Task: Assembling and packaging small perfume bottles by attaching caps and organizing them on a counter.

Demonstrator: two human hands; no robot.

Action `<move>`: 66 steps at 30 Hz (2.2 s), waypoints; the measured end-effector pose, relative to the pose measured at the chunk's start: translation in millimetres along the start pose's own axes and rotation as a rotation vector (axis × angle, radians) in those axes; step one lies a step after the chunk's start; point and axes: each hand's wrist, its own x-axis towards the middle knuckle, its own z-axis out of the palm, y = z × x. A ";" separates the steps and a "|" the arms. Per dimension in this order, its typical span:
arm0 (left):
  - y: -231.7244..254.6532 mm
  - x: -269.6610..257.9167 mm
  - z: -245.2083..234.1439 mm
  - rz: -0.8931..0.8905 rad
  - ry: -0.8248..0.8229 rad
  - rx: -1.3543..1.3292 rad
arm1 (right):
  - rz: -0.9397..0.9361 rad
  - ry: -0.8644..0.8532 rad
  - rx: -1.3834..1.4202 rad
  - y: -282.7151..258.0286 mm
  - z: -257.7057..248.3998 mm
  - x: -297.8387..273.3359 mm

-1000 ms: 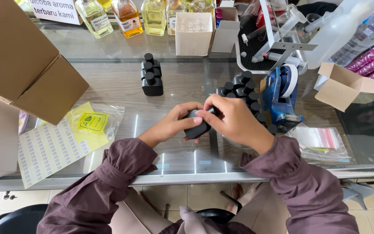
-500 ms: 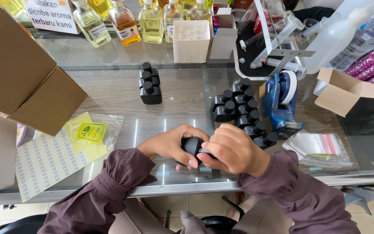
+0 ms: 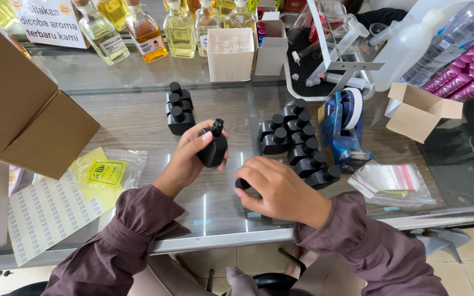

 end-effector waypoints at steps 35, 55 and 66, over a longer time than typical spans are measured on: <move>-4.3 -25.5 54.8 0.483 -0.174 1.023 | 0.178 0.184 -0.077 10.5 -11.0 2.5; 2.9 -21.4 40.3 -0.030 -0.223 0.304 | 0.092 0.233 0.203 -1.9 -17.5 13.4; 2.7 -18.4 42.3 0.025 -0.112 0.425 | 0.267 0.290 0.152 3.3 -10.8 9.3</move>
